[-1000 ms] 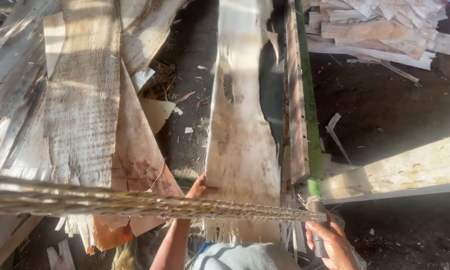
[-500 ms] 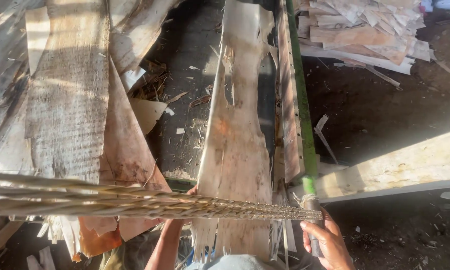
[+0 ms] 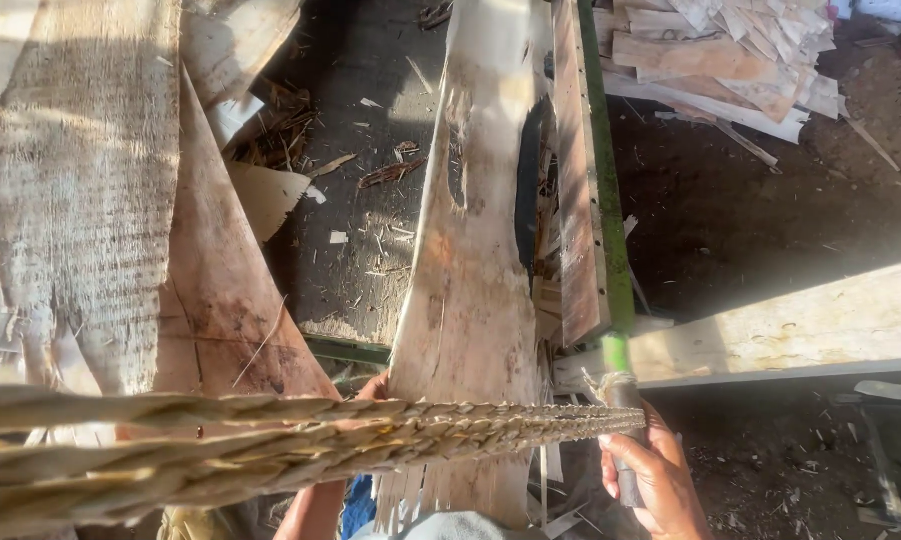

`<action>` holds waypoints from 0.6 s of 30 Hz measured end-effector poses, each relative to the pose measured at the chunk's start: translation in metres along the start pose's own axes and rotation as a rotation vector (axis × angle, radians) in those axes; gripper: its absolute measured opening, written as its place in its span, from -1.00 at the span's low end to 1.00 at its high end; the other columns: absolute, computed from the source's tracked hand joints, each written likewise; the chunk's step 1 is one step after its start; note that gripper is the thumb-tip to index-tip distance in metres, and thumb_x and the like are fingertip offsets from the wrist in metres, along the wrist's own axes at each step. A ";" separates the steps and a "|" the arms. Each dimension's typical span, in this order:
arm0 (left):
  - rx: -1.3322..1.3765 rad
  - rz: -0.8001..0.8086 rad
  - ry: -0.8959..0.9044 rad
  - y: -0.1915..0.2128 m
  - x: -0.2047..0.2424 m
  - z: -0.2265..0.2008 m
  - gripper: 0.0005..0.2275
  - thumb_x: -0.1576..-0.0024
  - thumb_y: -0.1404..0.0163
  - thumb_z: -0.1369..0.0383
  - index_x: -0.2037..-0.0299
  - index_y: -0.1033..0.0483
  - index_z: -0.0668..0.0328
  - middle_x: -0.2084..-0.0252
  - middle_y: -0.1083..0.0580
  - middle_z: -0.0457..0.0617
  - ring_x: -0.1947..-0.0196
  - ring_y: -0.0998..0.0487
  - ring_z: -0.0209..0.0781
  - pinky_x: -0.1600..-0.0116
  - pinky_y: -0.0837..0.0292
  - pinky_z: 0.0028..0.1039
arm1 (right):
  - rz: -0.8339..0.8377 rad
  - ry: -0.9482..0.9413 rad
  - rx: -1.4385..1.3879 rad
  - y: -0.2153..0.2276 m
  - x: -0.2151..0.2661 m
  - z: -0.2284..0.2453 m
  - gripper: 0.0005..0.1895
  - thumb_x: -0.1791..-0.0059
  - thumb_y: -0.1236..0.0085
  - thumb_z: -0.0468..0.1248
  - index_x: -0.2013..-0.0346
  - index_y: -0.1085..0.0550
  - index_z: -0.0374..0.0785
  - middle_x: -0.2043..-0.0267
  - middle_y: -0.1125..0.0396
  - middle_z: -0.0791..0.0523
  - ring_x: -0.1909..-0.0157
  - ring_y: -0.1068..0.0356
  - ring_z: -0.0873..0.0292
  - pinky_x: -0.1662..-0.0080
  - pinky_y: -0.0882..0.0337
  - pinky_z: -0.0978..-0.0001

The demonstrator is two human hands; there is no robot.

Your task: Cutting and trimming thin wood veneer sheets using a large manual guillotine-style cutter.

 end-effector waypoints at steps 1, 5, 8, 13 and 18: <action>0.000 -0.026 -0.002 -0.004 -0.002 -0.002 -0.31 0.03 -0.31 0.41 -0.33 -0.26 0.32 -0.13 -0.52 0.16 0.05 -0.63 -0.14 -0.09 -0.62 -0.28 | -0.003 0.005 0.011 -0.001 0.001 0.002 -0.41 0.16 -0.12 -0.41 -0.19 -0.32 -0.29 0.53 -0.27 0.08 0.61 -0.26 0.22 0.60 -0.28 0.33; 0.018 -0.109 -0.011 -0.020 -0.006 0.001 -0.29 0.07 -0.34 0.38 -0.31 -0.29 0.35 -0.10 -0.53 0.18 0.07 -0.63 -0.10 -0.08 -0.63 -0.26 | 0.017 0.040 0.021 0.001 -0.001 -0.001 -0.43 0.15 -0.12 -0.40 -0.17 -0.33 -0.32 0.54 -0.27 0.06 0.63 -0.26 0.23 0.62 -0.28 0.34; 0.027 -0.157 -0.028 -0.031 -0.009 0.000 -0.27 0.11 -0.36 0.36 -0.29 -0.31 0.37 -0.08 -0.54 0.18 0.08 -0.63 -0.07 -0.07 -0.63 -0.25 | 0.010 0.062 0.039 0.000 -0.005 -0.010 -0.42 0.16 -0.12 -0.42 -0.17 -0.33 -0.34 0.51 -0.28 0.08 0.64 -0.25 0.23 0.63 -0.28 0.34; 0.168 -0.122 -0.033 -0.009 -0.015 0.036 -0.26 0.12 -0.38 0.32 -0.28 -0.32 0.36 -0.11 -0.54 0.17 0.02 -0.62 -0.02 -0.14 -0.62 -0.19 | -0.011 0.039 0.052 0.001 -0.005 -0.012 -0.41 0.17 -0.11 -0.43 -0.17 -0.32 -0.34 0.51 -0.29 0.08 0.64 -0.26 0.23 0.63 -0.30 0.33; 0.096 -0.097 -0.037 0.048 -0.039 0.074 -0.34 0.11 -0.23 0.37 -0.28 -0.32 0.19 -0.12 -0.56 0.10 -0.03 -0.64 -0.02 -0.15 -0.62 -0.18 | -0.008 0.010 0.100 -0.003 -0.002 -0.003 -0.37 0.18 -0.09 -0.44 -0.21 -0.29 -0.30 0.52 -0.29 0.07 0.64 -0.27 0.22 0.62 -0.31 0.34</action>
Point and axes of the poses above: each hand's wrist, its own x-axis away from the middle knuckle, its own y-axis out of the back of the hand, z = x × y, the point moved 3 cm from there along -x, towards the middle knuckle
